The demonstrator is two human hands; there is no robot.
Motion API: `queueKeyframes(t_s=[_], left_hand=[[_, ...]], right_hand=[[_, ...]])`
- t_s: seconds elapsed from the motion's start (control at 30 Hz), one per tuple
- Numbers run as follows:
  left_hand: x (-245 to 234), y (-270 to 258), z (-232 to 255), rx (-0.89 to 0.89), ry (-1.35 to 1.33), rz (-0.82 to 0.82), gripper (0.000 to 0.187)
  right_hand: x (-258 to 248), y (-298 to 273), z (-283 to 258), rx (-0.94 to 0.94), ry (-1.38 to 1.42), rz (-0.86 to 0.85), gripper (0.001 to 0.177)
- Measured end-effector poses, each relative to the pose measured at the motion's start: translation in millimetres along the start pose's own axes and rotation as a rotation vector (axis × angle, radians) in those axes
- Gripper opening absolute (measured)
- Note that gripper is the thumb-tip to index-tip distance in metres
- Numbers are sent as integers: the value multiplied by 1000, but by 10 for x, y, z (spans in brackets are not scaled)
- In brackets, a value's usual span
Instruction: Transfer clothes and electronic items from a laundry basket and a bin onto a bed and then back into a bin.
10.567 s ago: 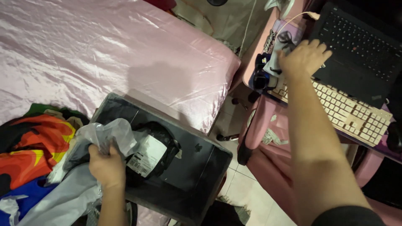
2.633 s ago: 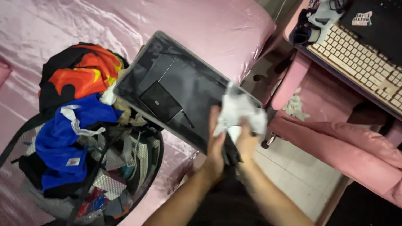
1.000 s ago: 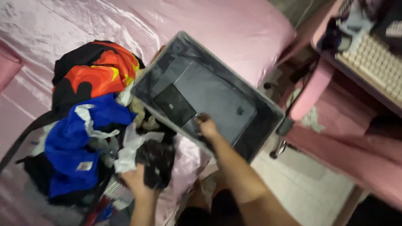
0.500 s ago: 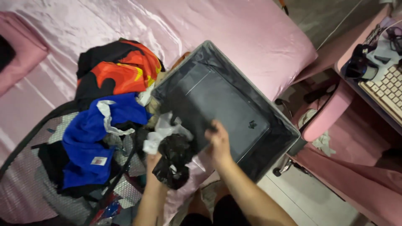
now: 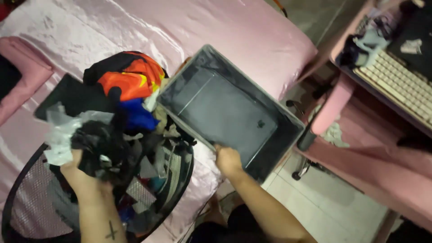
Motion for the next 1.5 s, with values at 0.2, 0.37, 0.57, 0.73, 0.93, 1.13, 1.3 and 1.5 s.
queueKeyframes(t_s=[0.2, 0.37, 0.57, 0.73, 0.93, 1.13, 1.3, 1.5], left_hand=[[-182, -233, -191, 46, 70, 130, 25], [-48, -610, -222, 74, 51, 24, 20], [-162, -1144, -304, 21, -8, -46, 20], [-426, -1847, -590, -52, -46, -100, 20], [-454, -2421, -1054, -141, -91, -227, 20], [-1048, -2432, -1748, -237, -113, -357, 21], [-1062, -2387, -1699, -286, -155, -418, 21], [-1156, -2357, -1656, -366, -171, -446, 22]], right_hand=[[-1038, -776, -422, -113, 94, 371, 20], [-1339, -1765, 240, -51, 509, 662, 13], [-1042, -3034, 1243, -315, 1011, 923, 41], [-2000, -3772, 41, -590, 1237, 952, 26], [-2194, -4453, 291, -555, 1117, 1103, 19], [-1416, -4094, 1472, -53, 1040, 1242, 34], [-1052, -3870, 1196, 7, 1032, 1200, 36], [-586, -3657, 1085, -26, 1425, 1108, 38]])
Point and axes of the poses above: each hand's wrist, its own y-axis towards the middle knuckle, its own x-axis out of the palm, z = x × y, the point moved 6 cm from there along y, towards the middle knuckle, and after that the axes turned 12 degrees about y, right-handed, at the moved point
